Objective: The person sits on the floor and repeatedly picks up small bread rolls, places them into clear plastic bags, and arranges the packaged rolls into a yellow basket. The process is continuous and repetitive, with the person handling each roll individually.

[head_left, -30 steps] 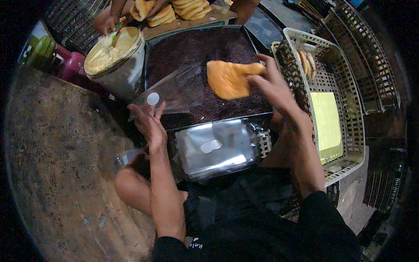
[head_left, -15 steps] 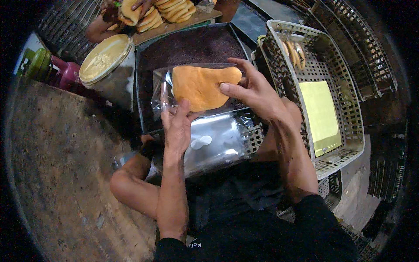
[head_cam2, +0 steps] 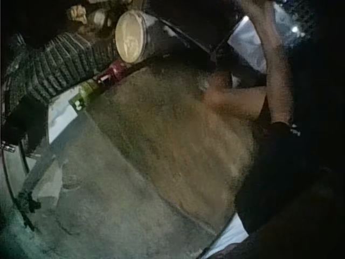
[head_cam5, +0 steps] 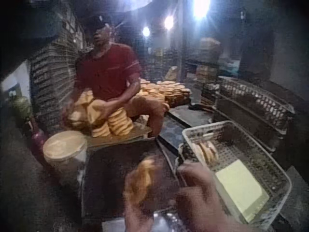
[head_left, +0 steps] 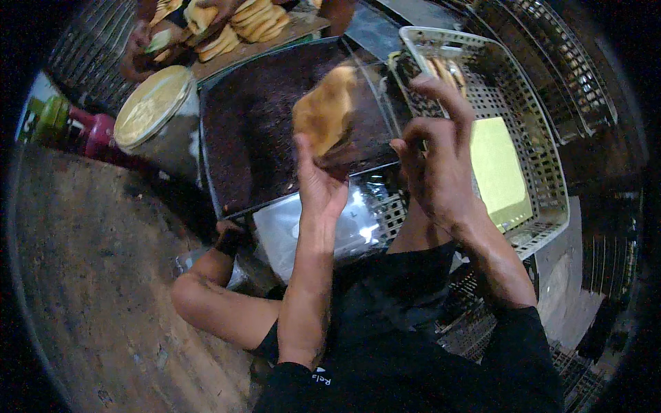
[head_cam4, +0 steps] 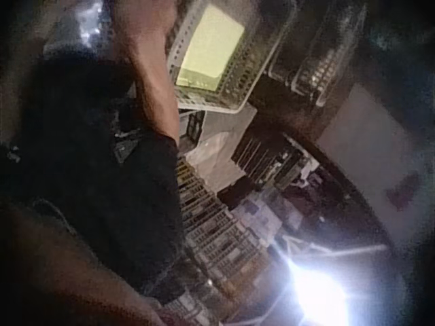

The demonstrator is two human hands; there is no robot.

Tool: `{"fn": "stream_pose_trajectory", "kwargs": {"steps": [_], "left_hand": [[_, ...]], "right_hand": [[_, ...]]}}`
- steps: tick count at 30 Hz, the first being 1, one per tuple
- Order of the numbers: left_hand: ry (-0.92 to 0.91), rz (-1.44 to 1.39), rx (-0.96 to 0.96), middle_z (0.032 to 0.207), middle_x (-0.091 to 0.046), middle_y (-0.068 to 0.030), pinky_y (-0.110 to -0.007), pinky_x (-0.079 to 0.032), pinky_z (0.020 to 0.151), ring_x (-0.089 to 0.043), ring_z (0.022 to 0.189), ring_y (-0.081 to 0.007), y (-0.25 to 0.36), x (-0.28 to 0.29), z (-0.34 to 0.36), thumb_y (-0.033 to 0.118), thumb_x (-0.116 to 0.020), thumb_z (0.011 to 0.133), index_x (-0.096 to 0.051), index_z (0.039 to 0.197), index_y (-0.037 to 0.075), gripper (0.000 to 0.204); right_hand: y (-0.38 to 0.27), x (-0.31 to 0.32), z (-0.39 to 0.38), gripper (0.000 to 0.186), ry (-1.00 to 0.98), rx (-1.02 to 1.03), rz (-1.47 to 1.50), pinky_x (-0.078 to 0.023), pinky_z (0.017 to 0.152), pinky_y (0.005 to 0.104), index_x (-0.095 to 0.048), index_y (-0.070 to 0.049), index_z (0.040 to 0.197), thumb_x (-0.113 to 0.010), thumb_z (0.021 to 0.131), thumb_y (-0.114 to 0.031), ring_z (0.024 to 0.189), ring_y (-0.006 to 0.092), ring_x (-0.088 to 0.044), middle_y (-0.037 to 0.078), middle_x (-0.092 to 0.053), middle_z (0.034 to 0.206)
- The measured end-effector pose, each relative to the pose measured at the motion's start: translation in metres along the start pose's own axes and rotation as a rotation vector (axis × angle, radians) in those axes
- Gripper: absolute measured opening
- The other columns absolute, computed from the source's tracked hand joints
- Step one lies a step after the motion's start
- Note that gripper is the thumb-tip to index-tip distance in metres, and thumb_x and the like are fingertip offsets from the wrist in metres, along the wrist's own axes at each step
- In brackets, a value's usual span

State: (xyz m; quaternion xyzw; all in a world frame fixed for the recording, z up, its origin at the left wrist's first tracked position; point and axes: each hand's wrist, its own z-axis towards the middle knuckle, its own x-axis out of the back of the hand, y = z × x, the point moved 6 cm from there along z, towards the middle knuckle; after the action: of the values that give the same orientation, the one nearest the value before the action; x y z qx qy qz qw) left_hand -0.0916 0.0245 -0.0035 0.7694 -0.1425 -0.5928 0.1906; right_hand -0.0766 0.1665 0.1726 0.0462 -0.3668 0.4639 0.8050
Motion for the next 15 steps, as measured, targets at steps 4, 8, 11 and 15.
{"fn": "stream_pose_trajectory", "kwargs": {"steps": [4, 8, 11, 15], "left_hand": [[-0.092, 0.422, -0.187, 0.121, -0.061, -0.0113, -0.039, -0.046, 0.101, -0.059, 0.112, -0.0244, -0.015, -0.067, 0.014, 0.048, -0.07, 0.087, -0.037, 0.14, 0.001, 0.078], [-0.385, 0.502, -0.037, 0.108, -0.066, -0.0204, -0.039, -0.048, 0.088, -0.065, 0.096, -0.023, -0.029, -0.105, 0.009, 0.059, -0.06, 0.091, -0.022, 0.147, -0.004, 0.092], [-0.333, 1.539, 0.382, 0.088, -0.072, -0.0194, -0.042, -0.052, 0.07, -0.071, 0.081, -0.0251, -0.023, -0.01, 0.001, 0.061, -0.064, 0.086, -0.065, 0.107, -0.004, 0.069], [-0.301, 2.384, 0.681, 0.073, -0.069, -0.0179, -0.044, -0.051, 0.067, -0.069, 0.068, -0.0319, -0.016, 0.081, -0.039, 0.063, -0.067, 0.082, -0.07, 0.069, -0.001, 0.065]], "right_hand": [[0.024, 0.012, 0.004, 0.064, -0.31, 0.069, -0.36, -0.033, 0.109, 0.0559, -0.051, -0.02, 0.133, -0.076, 0.074, -0.019, 0.126, 0.0351, -0.05, 0.015, -0.054, 0.134], [0.166, 0.039, -0.004, 0.077, -0.141, -0.389, 0.048, -0.056, 0.08, 0.0382, -0.024, -0.007, 0.145, -0.07, 0.083, -0.009, 0.09, 0.0301, -0.068, 0.021, -0.066, 0.105], [0.282, 0.072, -0.017, 0.081, -0.143, -0.627, -0.314, -0.055, 0.082, 0.042, -0.024, -0.001, 0.142, -0.074, 0.084, -0.025, 0.093, 0.0346, -0.07, 0.023, -0.069, 0.104], [0.427, 0.025, -0.05, 0.079, -0.334, -0.941, -0.567, -0.051, 0.089, 0.0491, -0.027, -0.004, 0.14, -0.068, 0.086, -0.045, 0.104, 0.0445, -0.064, 0.03, -0.066, 0.108]]}}
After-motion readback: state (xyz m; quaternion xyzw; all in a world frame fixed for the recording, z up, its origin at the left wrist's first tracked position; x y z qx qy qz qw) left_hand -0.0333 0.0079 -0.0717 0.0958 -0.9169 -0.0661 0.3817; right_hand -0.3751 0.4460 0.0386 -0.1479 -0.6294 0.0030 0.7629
